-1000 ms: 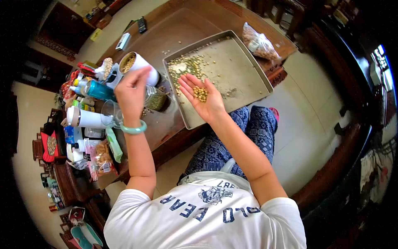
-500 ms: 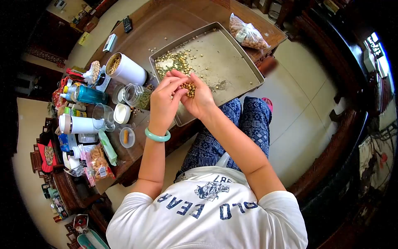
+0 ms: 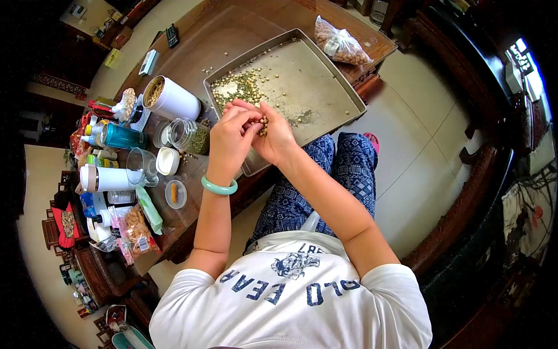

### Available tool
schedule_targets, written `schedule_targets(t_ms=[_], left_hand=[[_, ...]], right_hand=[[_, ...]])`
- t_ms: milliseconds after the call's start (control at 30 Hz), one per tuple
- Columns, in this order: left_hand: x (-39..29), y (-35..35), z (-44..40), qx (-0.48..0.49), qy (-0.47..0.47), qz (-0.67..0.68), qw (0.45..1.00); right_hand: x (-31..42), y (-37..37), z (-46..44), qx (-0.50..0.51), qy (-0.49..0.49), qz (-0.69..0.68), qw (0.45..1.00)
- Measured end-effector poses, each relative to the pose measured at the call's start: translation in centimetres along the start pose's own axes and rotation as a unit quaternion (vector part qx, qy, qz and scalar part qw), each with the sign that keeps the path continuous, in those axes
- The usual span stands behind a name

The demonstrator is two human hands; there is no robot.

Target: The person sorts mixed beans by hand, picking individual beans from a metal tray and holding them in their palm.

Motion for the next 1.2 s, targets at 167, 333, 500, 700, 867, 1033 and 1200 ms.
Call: schedule_targets(t_ms=[167, 333, 500, 700, 867, 1033, 1200], left_hand=[[0.2, -0.2, 0.1, -0.013, 0.004, 0.02, 1.0], [2.1, -0.4, 0.1, -0.024, -0.02, 0.14, 0.99], [4.3, 0.0, 0.1, -0.029, -0.033, 0.37, 0.928], [5.4, -1.2, 1.1, -0.055, -0.043, 0.562, 0.824], [4.1, -12.0, 2.9, -0.199, 0.008, 0.311, 0.929], [8.4, -20.8, 1.8, -0.267, -0.05, 0.023, 0.962], [9.7, -20.4, 0.3, -0.212, -0.059, -0.174, 0.96]], right_hand=[[0.1, -0.7, -0.2, 0.008, -0.001, 0.016, 1.0], [0.6, -1.0, 0.2, -0.033, -0.008, 0.053, 0.998], [0.7, -0.7, 0.2, -0.023, -0.016, 0.015, 0.999], [0.7, -0.2, 0.2, -0.008, -0.01, 0.009, 1.0], [0.6, 0.6, 0.2, -0.022, -0.03, -0.059, 0.998], [1.2, -0.1, 0.3, -0.056, -0.063, -0.051, 0.995], [1.3, 0.1, 0.2, -0.031, -0.06, -0.055, 0.996]])
Point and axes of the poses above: each hand's wrist, its own z-axis away from the middle knuckle, its own y-axis out of the palm, x = y × z, the point moved 10 cm from there along -z, towards the middle knuckle, and after that the axes turned 14 degrees about x, right-handed, at the moved point
